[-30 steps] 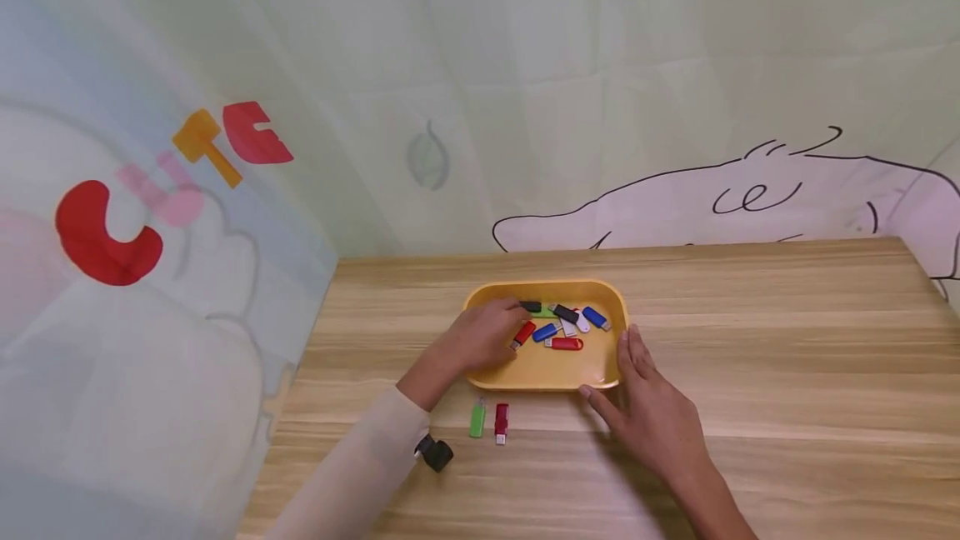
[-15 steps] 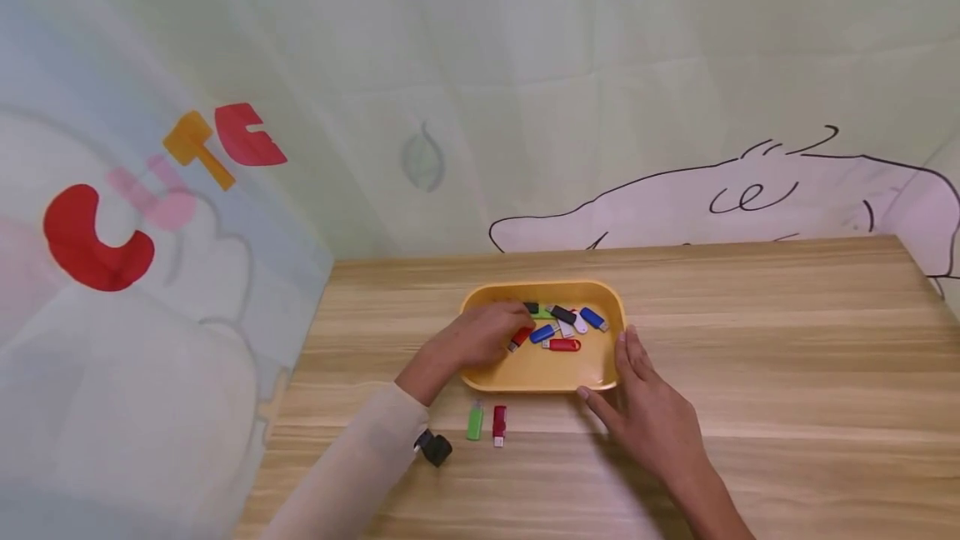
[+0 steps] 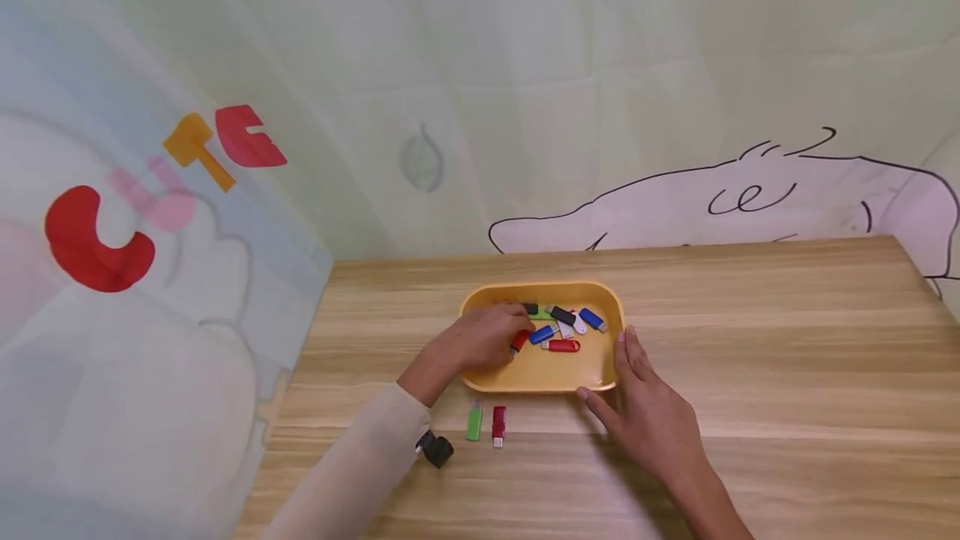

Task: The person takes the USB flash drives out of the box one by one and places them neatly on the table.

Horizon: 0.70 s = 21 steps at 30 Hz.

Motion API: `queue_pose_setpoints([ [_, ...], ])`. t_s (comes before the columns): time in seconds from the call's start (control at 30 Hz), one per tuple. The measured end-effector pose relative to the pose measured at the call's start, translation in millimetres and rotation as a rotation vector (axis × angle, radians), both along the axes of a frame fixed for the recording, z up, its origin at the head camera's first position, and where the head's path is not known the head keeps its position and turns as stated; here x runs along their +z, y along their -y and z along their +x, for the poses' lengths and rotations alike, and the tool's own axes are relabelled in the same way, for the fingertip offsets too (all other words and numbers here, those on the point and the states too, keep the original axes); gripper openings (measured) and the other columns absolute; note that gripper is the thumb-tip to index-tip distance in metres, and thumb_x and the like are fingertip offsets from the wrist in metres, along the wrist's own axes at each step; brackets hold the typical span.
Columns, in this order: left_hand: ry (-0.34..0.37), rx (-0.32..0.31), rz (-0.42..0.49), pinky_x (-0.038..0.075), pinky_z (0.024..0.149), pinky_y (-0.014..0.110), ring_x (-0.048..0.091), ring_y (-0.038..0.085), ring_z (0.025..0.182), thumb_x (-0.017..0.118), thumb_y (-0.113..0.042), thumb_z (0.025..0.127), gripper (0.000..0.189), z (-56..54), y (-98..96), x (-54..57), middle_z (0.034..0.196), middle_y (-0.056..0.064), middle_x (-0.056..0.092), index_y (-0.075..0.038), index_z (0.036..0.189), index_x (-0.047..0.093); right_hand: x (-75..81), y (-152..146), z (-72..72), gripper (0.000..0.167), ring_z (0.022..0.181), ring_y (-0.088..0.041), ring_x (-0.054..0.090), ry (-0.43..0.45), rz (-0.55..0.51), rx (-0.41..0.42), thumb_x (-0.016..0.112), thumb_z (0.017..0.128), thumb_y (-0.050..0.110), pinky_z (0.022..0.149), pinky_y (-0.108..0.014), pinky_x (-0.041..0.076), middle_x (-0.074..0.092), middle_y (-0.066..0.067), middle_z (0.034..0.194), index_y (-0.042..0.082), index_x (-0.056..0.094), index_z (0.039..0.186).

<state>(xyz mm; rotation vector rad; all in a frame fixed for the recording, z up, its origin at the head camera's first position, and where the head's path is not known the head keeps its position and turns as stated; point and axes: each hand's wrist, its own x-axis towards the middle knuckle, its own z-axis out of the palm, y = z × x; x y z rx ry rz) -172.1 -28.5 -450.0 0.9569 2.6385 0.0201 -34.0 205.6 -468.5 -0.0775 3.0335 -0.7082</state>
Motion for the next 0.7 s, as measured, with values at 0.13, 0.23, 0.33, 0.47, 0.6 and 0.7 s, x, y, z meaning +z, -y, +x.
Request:
queue_pose_setpoints([
  [0.13, 0.004, 0.001, -0.005, 0.048, 0.114, 0.032, 0.059, 0.015, 0.114, 0.082, -0.022, 0.094, 0.04, 1.4, 0.6, 0.5, 0.129, -0.004, 0.068, -0.02, 0.133, 0.074, -0.3, 1, 0.6, 0.101, 0.136, -0.054, 0.054, 0.013, 0.006, 0.001, 0.068, 0.098, 0.061, 0.087, -0.064, 0.058, 0.025, -0.025, 0.171, -0.004, 0.027, 0.163],
  [0.23, -0.007, 0.005, -0.009, 0.049, 0.114, 0.032, 0.059, 0.015, 0.114, 0.083, -0.025, 0.093, 0.041, 1.8, 1.3, 1.2, 0.129, -0.003, 0.067, -0.019, 0.132, 0.073, 0.1, 1, 0.0, 0.102, 0.137, -0.054, 0.053, 0.017, 0.006, 0.002, 0.067, 0.098, 0.062, 0.089, -0.065, 0.057, 0.025, -0.025, 0.171, -0.003, 0.026, 0.164],
  [0.33, -0.022, 0.008, -0.017, 0.049, 0.113, 0.032, 0.059, 0.015, 0.114, 0.083, -0.026, 0.093, 0.041, 2.3, 1.8, 2.2, 0.129, -0.003, 0.067, -0.019, 0.133, 0.072, 0.6, 1, -0.8, 0.102, 0.138, -0.054, 0.052, 0.021, 0.004, 0.0, 0.067, 0.098, 0.063, 0.09, -0.066, 0.057, 0.024, -0.024, 0.172, -0.002, 0.025, 0.164],
  [0.47, -0.03, 0.012, -0.017, 0.049, 0.114, 0.033, 0.059, 0.015, 0.116, 0.083, -0.028, 0.093, 0.042, 2.9, 2.4, 3.5, 0.129, -0.003, 0.067, -0.019, 0.133, 0.072, 0.3, 1, -1.3, 0.103, 0.137, -0.055, 0.052, 0.027, 0.004, -0.001, 0.067, 0.097, 0.064, 0.09, -0.066, 0.057, 0.023, -0.024, 0.172, -0.002, 0.024, 0.165],
  [0.6, -0.033, 0.016, -0.016, 0.05, 0.113, 0.033, 0.058, 0.015, 0.115, 0.083, -0.032, 0.092, 0.044, 4.9, 3.1, 6.4, 0.127, -0.002, 0.067, -0.018, 0.133, 0.072, -0.7, 0, -1.0, 0.104, 0.137, -0.056, 0.052, 0.026, 0.005, 0.003, 0.067, 0.097, 0.064, 0.089, -0.067, 0.057, 0.023, -0.025, 0.172, -0.002, 0.024, 0.165],
  [0.7, -0.04, 0.027, -0.012, 0.051, 0.111, 0.033, 0.058, 0.016, 0.116, 0.084, -0.035, 0.092, 0.048, 7.0, 3.8, 10.7, 0.127, -0.001, 0.066, -0.017, 0.134, 0.071, -0.8, 1, -0.1, 0.104, 0.136, -0.056, 0.052, 0.02, 0.005, 0.005, 0.067, 0.097, 0.063, 0.089, -0.066, 0.057, 0.023, -0.025, 0.172, -0.002, 0.024, 0.165],
])
